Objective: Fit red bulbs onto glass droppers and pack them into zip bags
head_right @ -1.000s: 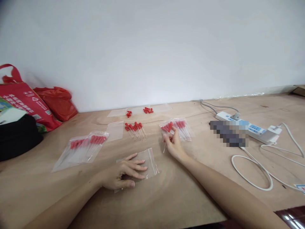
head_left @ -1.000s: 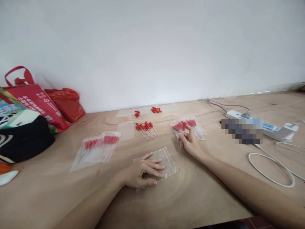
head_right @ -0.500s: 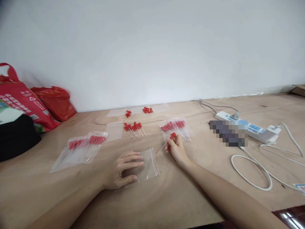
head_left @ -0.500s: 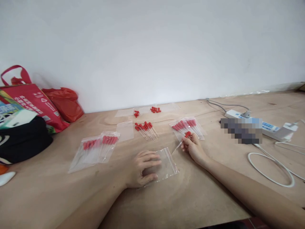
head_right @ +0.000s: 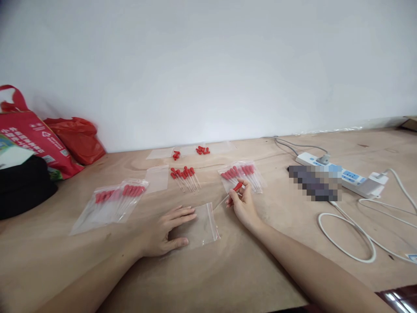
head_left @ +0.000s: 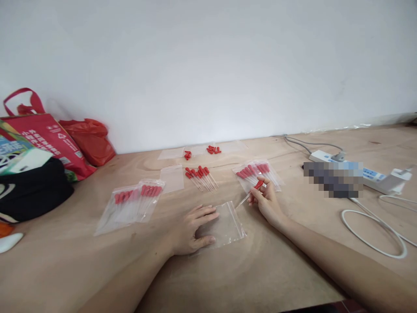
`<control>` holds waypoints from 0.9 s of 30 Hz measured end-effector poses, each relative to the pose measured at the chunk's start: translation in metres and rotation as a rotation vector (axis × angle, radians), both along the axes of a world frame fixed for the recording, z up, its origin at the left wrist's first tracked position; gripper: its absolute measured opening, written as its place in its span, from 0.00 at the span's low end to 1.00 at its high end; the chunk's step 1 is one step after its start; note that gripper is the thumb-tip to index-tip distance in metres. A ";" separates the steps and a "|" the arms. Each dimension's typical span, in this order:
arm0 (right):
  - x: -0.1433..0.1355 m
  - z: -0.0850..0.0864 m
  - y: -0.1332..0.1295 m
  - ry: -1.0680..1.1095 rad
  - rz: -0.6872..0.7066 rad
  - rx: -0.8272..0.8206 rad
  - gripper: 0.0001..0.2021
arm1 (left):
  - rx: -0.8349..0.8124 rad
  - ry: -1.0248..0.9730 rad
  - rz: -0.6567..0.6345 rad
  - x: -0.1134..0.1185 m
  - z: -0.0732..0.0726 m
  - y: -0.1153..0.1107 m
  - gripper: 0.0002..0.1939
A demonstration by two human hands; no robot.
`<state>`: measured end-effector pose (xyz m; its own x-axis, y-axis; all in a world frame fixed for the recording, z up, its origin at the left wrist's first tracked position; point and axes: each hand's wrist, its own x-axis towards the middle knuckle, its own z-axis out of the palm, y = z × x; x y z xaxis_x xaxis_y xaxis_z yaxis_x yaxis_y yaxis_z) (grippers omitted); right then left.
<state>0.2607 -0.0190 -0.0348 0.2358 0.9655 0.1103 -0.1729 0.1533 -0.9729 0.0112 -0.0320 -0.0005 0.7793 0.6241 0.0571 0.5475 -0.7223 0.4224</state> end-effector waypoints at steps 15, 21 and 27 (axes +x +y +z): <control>-0.017 0.010 -0.020 0.120 0.386 -0.167 0.19 | 0.023 0.013 0.013 0.002 -0.003 0.002 0.29; -0.005 0.011 -0.020 -0.068 0.725 -0.162 0.15 | 0.023 0.000 0.027 0.003 -0.004 0.002 0.27; -0.007 0.011 -0.021 -0.010 0.841 -0.084 0.13 | 0.019 -0.020 0.013 0.003 -0.004 0.003 0.25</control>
